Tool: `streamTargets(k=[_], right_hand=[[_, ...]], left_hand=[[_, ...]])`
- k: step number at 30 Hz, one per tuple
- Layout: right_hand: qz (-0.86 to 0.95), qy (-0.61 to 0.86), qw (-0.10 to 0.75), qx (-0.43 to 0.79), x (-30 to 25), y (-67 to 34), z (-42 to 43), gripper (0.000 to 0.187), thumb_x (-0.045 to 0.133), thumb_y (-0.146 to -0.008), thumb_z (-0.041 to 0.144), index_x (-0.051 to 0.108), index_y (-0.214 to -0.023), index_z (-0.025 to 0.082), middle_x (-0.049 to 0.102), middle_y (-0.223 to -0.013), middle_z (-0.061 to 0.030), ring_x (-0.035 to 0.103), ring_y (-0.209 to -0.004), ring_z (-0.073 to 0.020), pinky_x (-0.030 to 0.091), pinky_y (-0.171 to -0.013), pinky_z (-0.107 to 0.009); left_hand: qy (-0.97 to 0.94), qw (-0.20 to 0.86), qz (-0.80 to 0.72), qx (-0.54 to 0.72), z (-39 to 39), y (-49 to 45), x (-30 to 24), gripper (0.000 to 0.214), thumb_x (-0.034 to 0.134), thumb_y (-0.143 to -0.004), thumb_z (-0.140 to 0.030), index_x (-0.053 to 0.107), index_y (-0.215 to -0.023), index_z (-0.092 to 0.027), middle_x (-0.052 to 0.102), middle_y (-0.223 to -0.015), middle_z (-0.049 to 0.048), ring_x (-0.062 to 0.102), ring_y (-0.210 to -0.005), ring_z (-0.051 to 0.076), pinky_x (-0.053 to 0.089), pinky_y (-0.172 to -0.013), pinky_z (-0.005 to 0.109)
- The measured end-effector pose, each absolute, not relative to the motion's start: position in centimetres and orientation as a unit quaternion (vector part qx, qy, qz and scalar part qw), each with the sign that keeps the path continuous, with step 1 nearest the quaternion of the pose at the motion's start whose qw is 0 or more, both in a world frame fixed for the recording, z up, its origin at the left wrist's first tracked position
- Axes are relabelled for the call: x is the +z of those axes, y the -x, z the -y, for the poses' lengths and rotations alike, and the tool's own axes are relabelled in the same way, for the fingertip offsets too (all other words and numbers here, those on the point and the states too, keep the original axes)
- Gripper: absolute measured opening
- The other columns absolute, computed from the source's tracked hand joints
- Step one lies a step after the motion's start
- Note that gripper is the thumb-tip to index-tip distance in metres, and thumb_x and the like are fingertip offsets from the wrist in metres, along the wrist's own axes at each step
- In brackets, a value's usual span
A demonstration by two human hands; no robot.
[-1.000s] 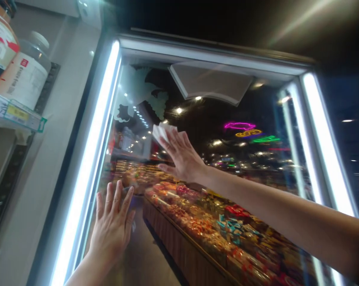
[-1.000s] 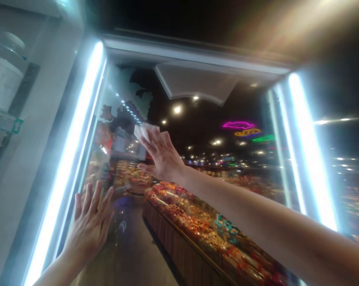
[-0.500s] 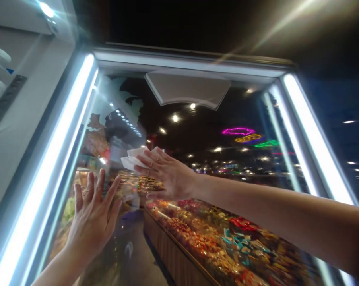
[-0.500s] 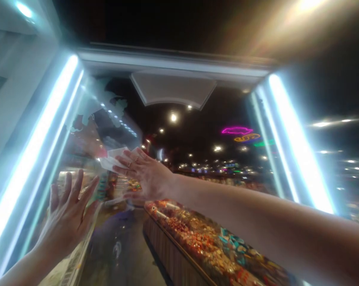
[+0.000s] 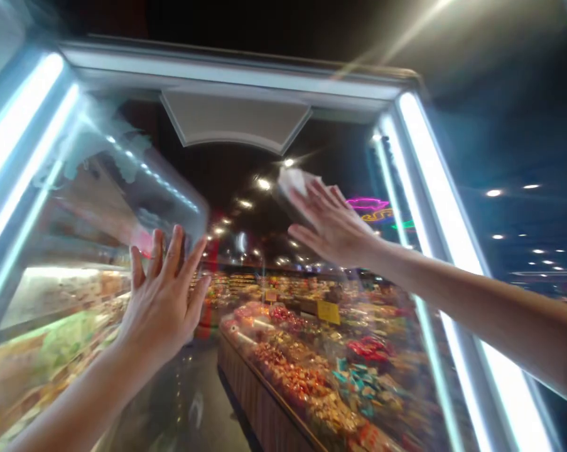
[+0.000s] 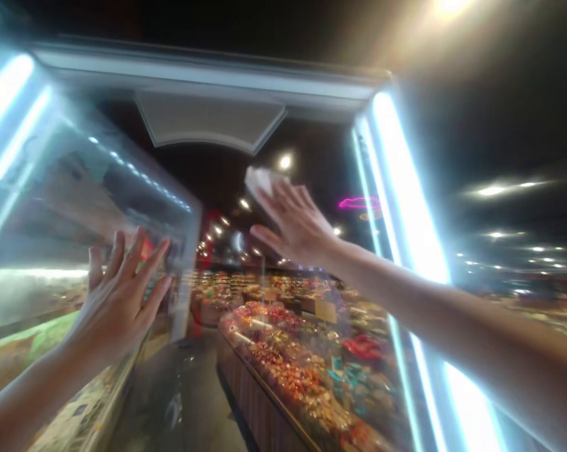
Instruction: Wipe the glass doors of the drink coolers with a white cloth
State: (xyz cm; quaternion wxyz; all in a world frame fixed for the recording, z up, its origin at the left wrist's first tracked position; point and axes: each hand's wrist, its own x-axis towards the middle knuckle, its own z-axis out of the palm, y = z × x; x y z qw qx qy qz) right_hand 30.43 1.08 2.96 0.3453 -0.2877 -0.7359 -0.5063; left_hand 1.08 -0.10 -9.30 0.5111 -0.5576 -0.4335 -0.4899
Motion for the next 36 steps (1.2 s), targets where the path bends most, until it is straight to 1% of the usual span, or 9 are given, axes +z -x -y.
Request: streamTargets(k=[3,8,12,14,19,25,28,31,36], right_hand=[[0.709,0.315,0.386,-0.499,2.2,-32.5,-0.9,0.078,0.024,-0.103,0.065,-0.004,-0.164,0.024,-0.002,-0.172,-0.0083,-0.004,-0.158,-0.0369,0.009,-0.125,-0.07],[0.811,0.172,0.188,-0.527,-3.2,-33.3,-0.7,0.098,0.041,-0.093,0.076,0.004,-0.165,0.021,0.006,-0.172,-0.0056,0.0,-0.159,-0.0285,0.008,-0.131,-0.057],[0.727,0.311,0.35,-0.503,0.0,-36.0,-1.2,0.076,0.026,-0.103,0.064,0.003,-0.164,0.024,0.001,-0.172,-0.0068,-0.002,-0.159,-0.0302,0.008,-0.129,-0.062],[0.697,0.331,0.397,-0.497,0.2,-36.4,-1.2,0.076,0.025,-0.104,0.062,0.0,-0.164,0.023,0.0,-0.172,-0.0076,-0.004,-0.158,-0.0315,0.008,-0.128,-0.063],[0.811,0.156,0.192,-0.53,-3.6,-34.3,-1.0,0.098,0.04,-0.091,0.078,0.001,-0.164,0.026,0.006,-0.171,-0.0002,0.004,-0.159,-0.027,0.012,-0.132,-0.053],[0.718,0.298,0.387,-0.495,2.1,-31.6,-1.1,0.081,0.023,-0.101,0.069,0.002,-0.164,0.024,0.0,-0.172,-0.0059,-0.004,-0.158,-0.0328,0.005,-0.128,-0.065],[0.789,0.202,0.294,-0.501,1.0,-28.2,-1.0,0.1,0.038,-0.091,0.08,0.001,-0.164,0.023,0.003,-0.172,-0.0059,-0.002,-0.159,-0.0334,0.006,-0.129,-0.063],[0.821,0.163,0.217,-0.502,1.4,-25.4,-0.9,0.099,0.038,-0.09,0.082,0.012,-0.164,0.022,0.007,-0.172,-0.0067,0.002,-0.159,-0.0314,0.007,-0.131,-0.058],[0.715,0.297,0.387,-0.501,5.2,-21.9,-1.0,0.087,0.029,-0.098,0.072,-0.003,-0.164,0.024,-0.002,-0.172,-0.0076,-0.003,-0.159,-0.0362,0.006,-0.127,-0.067]], left_hand=[[0.556,0.5,0.44,-0.497,0.0,-3.2,-8.9,0.061,0.037,-0.102,-0.043,0.03,-0.16,-0.026,0.019,-0.17,0.0136,0.008,-0.157,0.042,0.012,-0.123,0.072],[0.537,0.499,0.448,-0.511,-0.3,-4.3,-8.5,0.061,0.034,-0.102,-0.042,0.03,-0.16,-0.023,0.019,-0.17,0.0131,0.006,-0.157,0.042,0.013,-0.123,0.073],[0.536,0.508,0.45,-0.502,-0.3,-4.1,-8.6,0.061,0.034,-0.103,-0.043,0.027,-0.161,-0.025,0.019,-0.17,0.012,0.007,-0.158,0.041,0.013,-0.123,0.074],[0.535,0.511,0.448,-0.502,-0.4,-3.9,-8.7,0.061,0.034,-0.103,-0.042,0.025,-0.161,-0.027,0.019,-0.171,0.0109,0.007,-0.158,0.04,0.013,-0.123,0.073],[0.53,0.529,0.437,-0.498,-0.9,-3.6,-8.8,0.061,0.033,-0.103,-0.043,0.023,-0.161,-0.027,0.021,-0.17,0.01,0.007,-0.158,0.038,0.013,-0.124,0.071],[0.531,0.54,0.433,-0.489,-0.8,-1.9,-8.3,0.057,0.033,-0.103,-0.044,0.031,-0.159,-0.031,0.022,-0.17,0.0092,0.007,-0.158,0.038,0.014,-0.124,0.07],[0.532,0.532,0.442,-0.488,-0.5,0.1,-7.7,0.058,0.032,-0.103,-0.046,0.032,-0.158,-0.029,0.024,-0.169,0.0114,0.01,-0.157,0.041,0.017,-0.122,0.073],[0.529,0.514,0.459,-0.495,-0.1,2.6,-7.1,0.059,0.03,-0.103,-0.048,0.034,-0.158,-0.028,0.024,-0.169,0.0116,0.01,-0.157,0.042,0.017,-0.121,0.074],[0.531,0.481,0.483,-0.503,0.5,6.7,-6.9,0.061,0.026,-0.103,-0.052,0.033,-0.158,-0.029,0.02,-0.17,0.0094,0.007,-0.158,0.041,0.013,-0.122,0.075]])
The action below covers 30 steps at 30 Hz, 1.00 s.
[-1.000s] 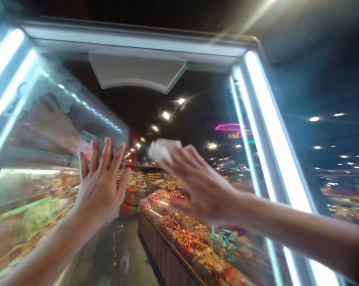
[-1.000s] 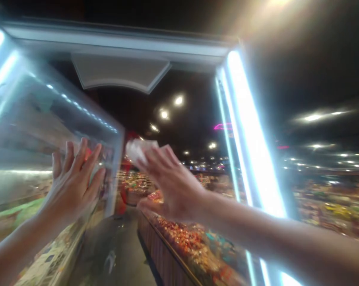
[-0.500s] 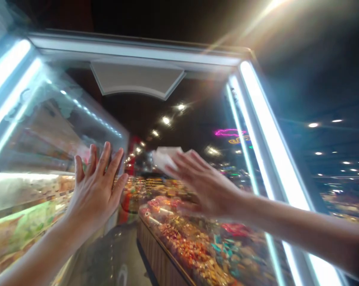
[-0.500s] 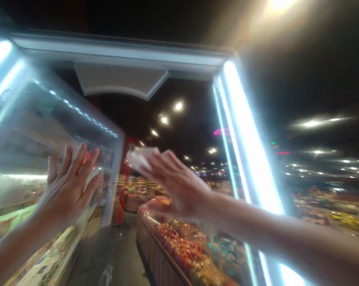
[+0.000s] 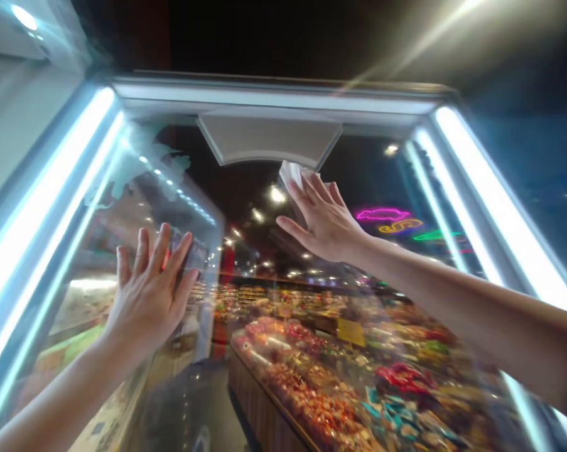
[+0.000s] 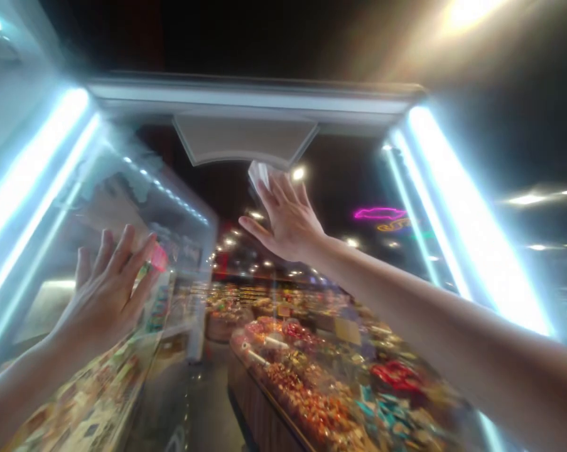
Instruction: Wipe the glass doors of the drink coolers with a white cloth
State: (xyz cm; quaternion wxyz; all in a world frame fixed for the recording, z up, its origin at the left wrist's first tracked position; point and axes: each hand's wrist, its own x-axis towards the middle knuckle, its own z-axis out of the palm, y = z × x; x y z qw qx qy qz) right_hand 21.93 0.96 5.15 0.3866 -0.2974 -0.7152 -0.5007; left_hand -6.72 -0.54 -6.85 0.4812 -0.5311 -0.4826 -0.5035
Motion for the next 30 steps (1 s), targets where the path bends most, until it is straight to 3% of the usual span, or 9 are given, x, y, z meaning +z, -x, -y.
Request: streamTargets(k=[6,10,13,15,18,22,25,27,30], right_hand=[[0.82,0.115,0.203,-0.523,-1.4,-13.4,-1.0,0.103,0.037,-0.09,0.083,0.011,-0.164,0.017,0.01,-0.172,-0.0092,0.002,-0.16,-0.0317,0.01,-0.13,-0.058],[0.77,0.238,0.308,-0.505,4.9,-8.7,-0.3,0.086,0.029,-0.099,0.072,0.012,-0.164,0.017,0.004,-0.172,-0.0095,0.001,-0.159,-0.0334,0.006,-0.129,-0.059],[0.741,0.285,0.358,-0.491,7.0,-5.5,0.3,0.09,0.017,-0.099,0.073,0.001,-0.164,0.012,-0.005,-0.172,-0.0126,-0.004,-0.158,-0.0365,0.003,-0.128,-0.061],[0.766,0.24,0.307,-0.512,4.3,-3.9,0.3,0.097,0.023,-0.094,0.081,0.0,-0.164,0.018,-0.007,-0.172,-0.0054,-0.006,-0.159,-0.0316,0.003,-0.13,-0.056],[0.802,0.123,0.214,-0.545,-0.6,-3.6,0.0,0.102,0.03,-0.091,0.084,0.008,-0.164,0.017,0.006,-0.173,-0.0047,-0.001,-0.16,-0.0284,0.01,-0.131,-0.054],[0.758,0.198,0.332,-0.526,-1.6,-6.1,-0.2,0.085,0.032,-0.099,0.07,0.009,-0.164,0.021,0.015,-0.172,-0.007,0.007,-0.159,-0.0332,0.016,-0.128,-0.063],[0.734,0.238,0.384,-0.507,-6.2,-7.6,-0.8,0.089,0.031,-0.098,0.071,0.007,-0.165,0.016,0.013,-0.172,-0.0094,0.002,-0.159,-0.0365,0.016,-0.127,-0.066],[0.781,0.17,0.294,-0.524,-13.1,-8.5,-1.0,0.098,0.028,-0.092,0.081,0.019,-0.163,0.014,0.02,-0.171,-0.0069,0.004,-0.16,-0.033,0.018,-0.13,-0.057],[0.809,0.056,0.192,-0.552,-22.4,-11.4,-0.5,0.093,0.024,-0.092,0.082,0.04,-0.156,0.016,0.031,-0.168,0.0021,0.012,-0.159,-0.0215,0.02,-0.13,-0.036]], left_hand=[[0.519,0.471,0.495,-0.514,0.7,12.5,-7.1,0.062,0.025,-0.103,-0.054,0.032,-0.159,-0.028,0.019,-0.171,0.0097,0.004,-0.158,0.039,0.011,-0.123,0.073],[0.525,0.486,0.477,-0.511,0.7,15.3,-7.6,0.058,0.03,-0.103,-0.049,0.031,-0.158,-0.031,0.02,-0.171,0.0064,0.006,-0.159,0.035,0.013,-0.125,0.07],[0.528,0.505,0.456,-0.508,0.6,16.3,-8.9,0.058,0.035,-0.103,-0.045,0.029,-0.159,-0.031,0.02,-0.17,0.006,0.007,-0.159,0.034,0.017,-0.126,0.067],[0.522,0.522,0.44,-0.511,0.5,16.7,-10.5,0.061,0.038,-0.102,-0.042,0.024,-0.161,-0.031,0.019,-0.171,0.0061,0.008,-0.159,0.034,0.02,-0.126,0.066],[0.514,0.536,0.435,-0.51,0.6,17.2,-14.0,0.066,0.042,-0.101,-0.039,0.019,-0.162,-0.028,0.016,-0.172,0.0077,0.009,-0.159,0.034,0.021,-0.126,0.065],[0.521,0.521,0.451,-0.504,1.2,16.9,-19.0,0.068,0.044,-0.099,-0.034,0.02,-0.162,-0.026,0.014,-0.172,0.009,0.007,-0.159,0.033,0.017,-0.128,0.062],[0.538,0.484,0.469,-0.507,1.7,15.9,-22.5,0.072,0.047,-0.097,-0.031,0.018,-0.163,-0.027,0.012,-0.172,0.0084,0.006,-0.159,0.034,0.013,-0.129,0.062],[0.55,0.457,0.483,-0.506,1.8,15.0,-25.3,0.075,0.049,-0.096,-0.028,0.015,-0.163,-0.03,0.009,-0.173,0.0075,0.003,-0.159,0.035,0.009,-0.128,0.066],[0.564,0.424,0.508,-0.494,2.1,13.3,-30.4,0.083,0.051,-0.094,-0.023,0.007,-0.163,-0.031,0.003,-0.173,0.0078,-0.001,-0.159,0.036,0.006,-0.126,0.07]])
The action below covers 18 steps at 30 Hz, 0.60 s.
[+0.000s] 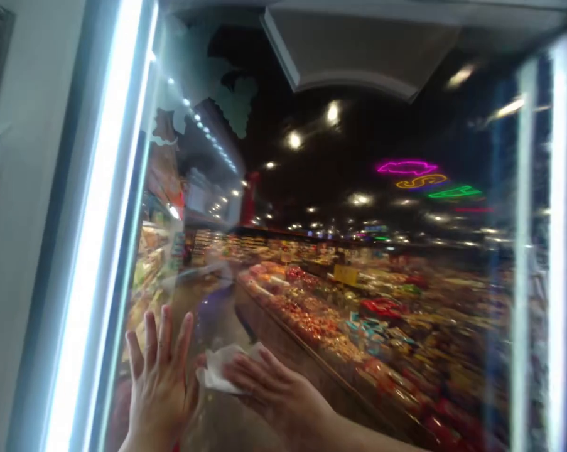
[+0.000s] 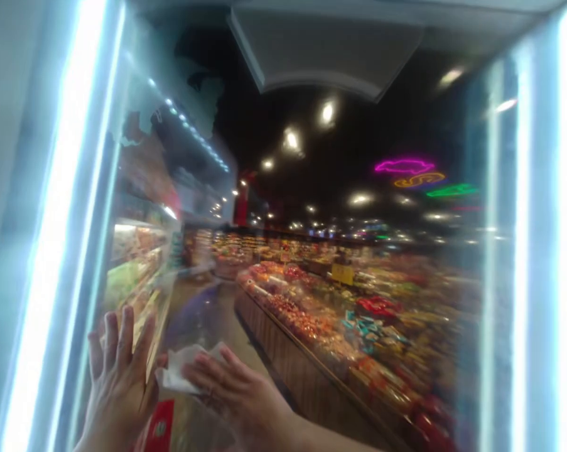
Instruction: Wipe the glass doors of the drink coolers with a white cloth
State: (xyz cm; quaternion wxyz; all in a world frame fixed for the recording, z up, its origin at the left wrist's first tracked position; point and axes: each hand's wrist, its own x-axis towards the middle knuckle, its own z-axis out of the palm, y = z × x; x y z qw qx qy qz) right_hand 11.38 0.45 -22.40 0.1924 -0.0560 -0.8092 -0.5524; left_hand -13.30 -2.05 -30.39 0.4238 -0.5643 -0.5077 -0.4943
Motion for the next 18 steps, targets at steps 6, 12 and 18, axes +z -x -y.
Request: streamTargets(k=[6,12,18], right_hand=[[0.743,0.293,0.343,-0.495,-25.6,-21.7,-0.8,0.089,0.053,-0.094,0.062,0.024,-0.161,0.01,0.023,-0.169,-0.0131,-0.002,-0.16,-0.0327,0.01,-0.128,-0.062],[0.859,0.116,0.187,-0.462,-34.7,-28.2,-0.6,0.076,0.051,-0.093,0.068,0.047,-0.151,0.018,0.033,-0.167,0.001,0.007,-0.16,-0.0179,0.022,-0.131,-0.038],[0.776,0.336,0.323,-0.425,-36.5,-34.1,0.0,0.087,0.059,-0.095,0.051,0.016,-0.163,0.016,0.033,-0.165,-0.0124,0.01,-0.159,-0.0331,0.019,-0.126,-0.069]], left_hand=[[0.594,0.37,0.546,-0.461,3.2,8.8,-39.4,0.094,0.056,-0.09,-0.016,-0.001,-0.162,-0.034,-0.004,-0.172,0.0075,-0.004,-0.158,0.036,0.008,-0.124,0.074],[0.636,0.341,0.558,-0.41,3.7,2.5,-44.8,0.105,0.064,-0.085,-0.017,-0.007,-0.159,-0.041,-0.01,-0.17,0.0055,-0.009,-0.155,0.035,0.008,-0.123,0.073],[0.667,0.325,0.55,-0.383,4.2,-2.0,-48.4,0.101,0.066,-0.087,-0.022,0.001,-0.159,-0.044,0.0,-0.172,0.0029,-0.012,-0.154,0.033,0.007,-0.124,0.072]])
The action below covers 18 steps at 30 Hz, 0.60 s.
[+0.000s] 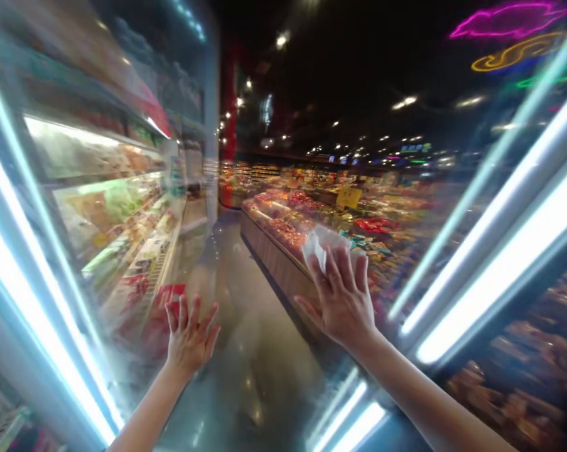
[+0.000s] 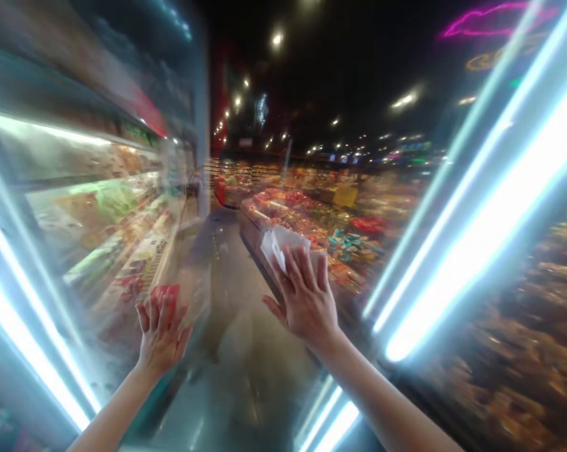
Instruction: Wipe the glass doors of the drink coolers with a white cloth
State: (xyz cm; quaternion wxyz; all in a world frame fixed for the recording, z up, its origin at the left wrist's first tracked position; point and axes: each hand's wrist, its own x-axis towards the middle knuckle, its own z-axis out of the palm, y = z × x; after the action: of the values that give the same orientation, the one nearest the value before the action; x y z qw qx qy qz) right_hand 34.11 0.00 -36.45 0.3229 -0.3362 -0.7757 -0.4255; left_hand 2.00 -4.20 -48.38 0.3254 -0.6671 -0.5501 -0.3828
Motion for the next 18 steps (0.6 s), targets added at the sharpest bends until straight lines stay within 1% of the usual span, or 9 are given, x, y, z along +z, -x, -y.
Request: streamTargets(k=[2,4,5,7,9,11,13,15,18], right_hand=[[0.79,0.311,0.315,-0.424,-41.6,-36.5,0.4,0.088,0.061,-0.093,0.047,0.016,-0.163,0.018,0.034,-0.165,-0.009,0.01,-0.159,-0.0305,0.024,-0.126,-0.066],[0.811,0.274,0.298,-0.422,-48.0,-38.6,0.7,0.082,0.062,-0.091,0.042,0.023,-0.162,0.027,0.033,-0.165,0.0001,0.012,-0.159,-0.0241,0.031,-0.127,-0.056],[0.804,0.282,0.308,-0.424,-50.9,-39.4,0.6,0.08,0.061,-0.09,0.042,0.026,-0.161,0.032,0.03,-0.167,0.003,0.012,-0.158,-0.0245,0.034,-0.126,-0.056],[0.766,0.338,0.348,-0.422,-54.9,-40.3,0.1,0.086,0.062,-0.088,0.041,0.021,-0.163,0.029,0.019,-0.17,0.0007,0.011,-0.158,-0.0317,0.036,-0.122,-0.064],[0.716,0.408,0.395,-0.406,-57.1,-40.3,-0.3,0.093,0.059,-0.088,0.043,0.01,-0.164,0.021,0.01,-0.171,-0.0073,0.009,-0.156,-0.0418,0.033,-0.116,-0.078],[0.678,0.45,0.428,-0.393,-59.6,-39.4,-0.4,0.096,0.054,-0.09,0.046,0.001,-0.164,0.015,0.006,-0.171,-0.014,0.006,-0.155,-0.0467,0.028,-0.111,-0.086],[0.678,0.446,0.425,-0.401,-63.3,-38.2,-0.1,0.094,0.05,-0.092,0.049,0.001,-0.164,0.015,0.01,-0.171,-0.0142,0.003,-0.157,-0.043,0.022,-0.115,-0.084],[0.712,0.396,0.391,-0.429,-67.0,-37.0,0.1,0.092,0.047,-0.093,0.055,0.006,-0.165,0.015,0.018,-0.17,-0.0116,0.001,-0.159,-0.036,0.016,-0.123,-0.076],[0.727,0.347,0.369,-0.463,-68.3,-35.9,-0.3,0.093,0.043,-0.095,0.061,0.007,-0.164,0.01,0.022,-0.169,-0.0137,-0.001,-0.159,-0.0325,0.012,-0.127,-0.069]], left_hand=[[0.671,0.328,0.541,-0.386,4.1,-2.9,-49.2,0.099,0.066,-0.087,-0.024,0.001,-0.16,-0.043,0.001,-0.172,0.0026,-0.013,-0.155,0.032,0.004,-0.125,0.071],[0.682,0.338,0.52,-0.386,3.8,-4.1,-50.2,0.098,0.068,-0.086,-0.029,0.005,-0.16,-0.043,0.004,-0.171,0.0007,-0.01,-0.156,0.03,0.0,-0.126,0.068],[0.689,0.347,0.505,-0.387,3.6,-4.9,-50.9,0.097,0.069,-0.086,-0.033,0.008,-0.16,-0.044,0.005,-0.171,-0.0008,-0.008,-0.157,0.029,-0.001,-0.127,0.065],[0.699,0.365,0.473,-0.394,3.3,-7.0,-52.8,0.094,0.07,-0.086,-0.042,0.013,-0.16,-0.043,0.007,-0.17,-0.0035,-0.004,-0.158,0.026,-0.004,-0.13,0.058],[0.706,0.379,0.443,-0.402,2.9,-9.4,-55.1,0.091,0.069,-0.086,-0.048,0.017,-0.16,-0.04,0.009,-0.17,-0.0044,-0.001,-0.159,0.025,-0.004,-0.131,0.054],[0.709,0.398,0.416,-0.407,2.7,-11.6,-57.6,0.088,0.067,-0.088,-0.05,0.019,-0.16,-0.037,0.01,-0.17,-0.0045,0.001,-0.16,0.024,-0.004,-0.131,0.052],[0.709,0.415,0.4,-0.405,2.4,-12.9,-59.9,0.086,0.065,-0.09,-0.05,0.019,-0.161,-0.036,0.01,-0.17,-0.0047,0.0,-0.16,0.022,-0.005,-0.131,0.051],[0.703,0.427,0.396,-0.407,2.0,-13.2,-61.9,0.084,0.063,-0.091,-0.049,0.018,-0.161,-0.035,0.008,-0.17,-0.0046,-0.002,-0.16,0.022,-0.006,-0.131,0.051],[0.693,0.439,0.4,-0.409,1.6,-12.3,-63.9,0.082,0.059,-0.094,-0.048,0.016,-0.162,-0.034,0.005,-0.171,-0.003,-0.004,-0.16,0.024,-0.008,-0.13,0.052]])
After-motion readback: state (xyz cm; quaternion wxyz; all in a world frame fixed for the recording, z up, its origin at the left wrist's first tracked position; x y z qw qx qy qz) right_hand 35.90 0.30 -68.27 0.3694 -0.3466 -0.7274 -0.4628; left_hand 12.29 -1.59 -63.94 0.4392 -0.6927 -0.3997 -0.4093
